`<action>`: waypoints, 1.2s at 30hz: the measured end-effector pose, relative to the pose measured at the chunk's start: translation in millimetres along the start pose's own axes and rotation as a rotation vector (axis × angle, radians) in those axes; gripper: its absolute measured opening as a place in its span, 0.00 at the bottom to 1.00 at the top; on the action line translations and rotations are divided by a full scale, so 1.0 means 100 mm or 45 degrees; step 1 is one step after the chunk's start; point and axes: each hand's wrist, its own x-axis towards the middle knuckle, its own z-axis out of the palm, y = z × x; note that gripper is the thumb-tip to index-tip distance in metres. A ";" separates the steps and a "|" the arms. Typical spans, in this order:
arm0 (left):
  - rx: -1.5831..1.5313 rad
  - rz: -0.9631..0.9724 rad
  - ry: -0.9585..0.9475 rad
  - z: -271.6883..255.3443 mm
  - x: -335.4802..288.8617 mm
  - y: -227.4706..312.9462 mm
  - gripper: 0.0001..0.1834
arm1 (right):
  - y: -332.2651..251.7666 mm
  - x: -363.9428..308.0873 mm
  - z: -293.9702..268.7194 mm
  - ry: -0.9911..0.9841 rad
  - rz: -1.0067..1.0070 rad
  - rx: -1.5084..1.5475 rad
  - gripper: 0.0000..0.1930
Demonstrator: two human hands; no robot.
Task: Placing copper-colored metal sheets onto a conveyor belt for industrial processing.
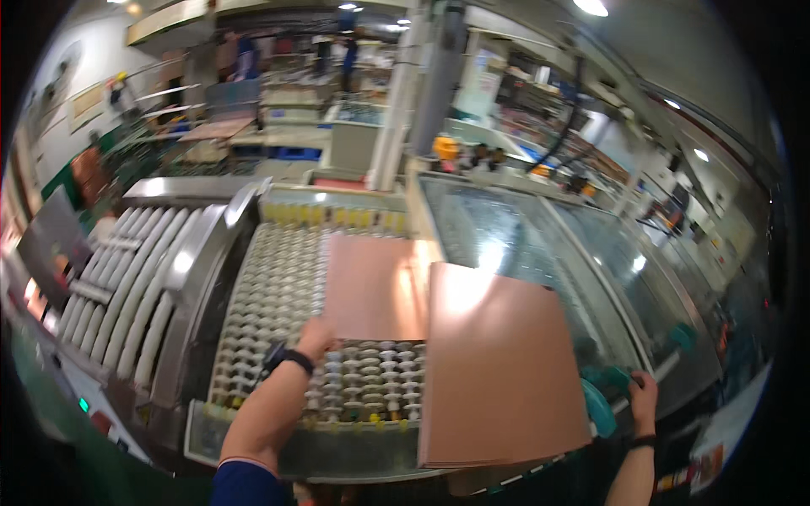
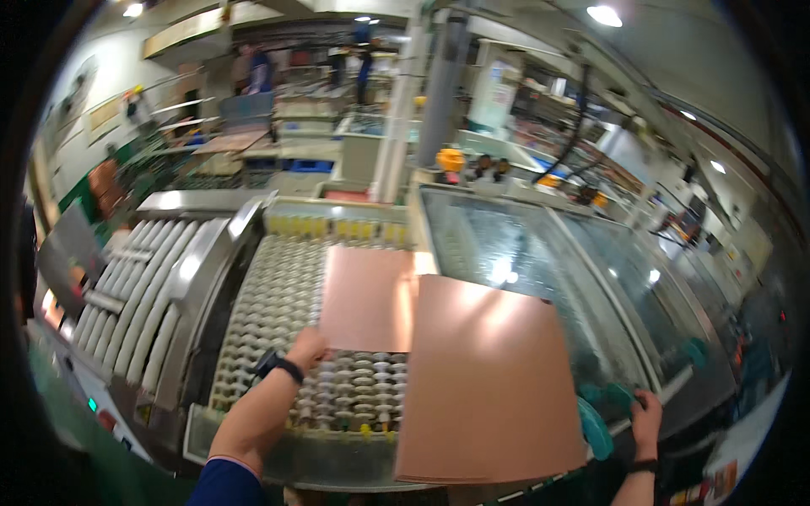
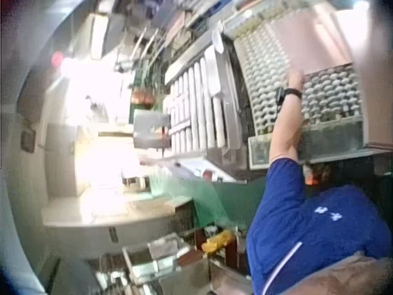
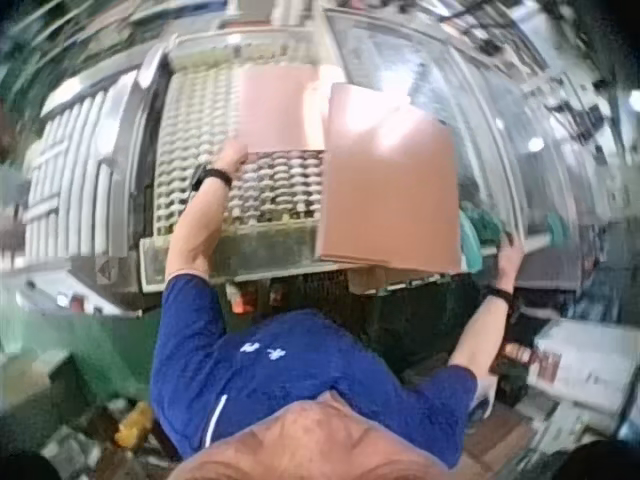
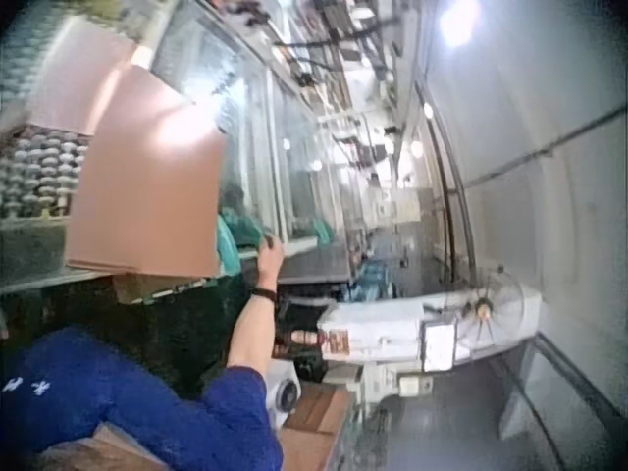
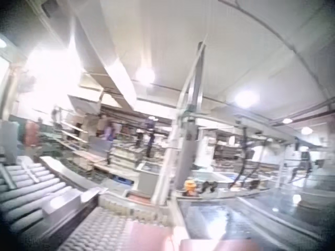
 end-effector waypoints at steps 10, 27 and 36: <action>1.445 0.295 0.279 -0.18 -0.43 0.31 0.15 | -0.56 -0.05 0.18 0.003 0.024 -0.208 0.16; -0.045 0.081 -0.215 1.01 -3.55 1.86 0.30 | -0.47 -0.05 0.25 0.095 -0.018 -0.081 0.14; 0.197 0.052 0.050 1.27 -3.79 2.00 0.36 | -0.46 -0.07 0.21 0.059 -0.042 -0.065 0.16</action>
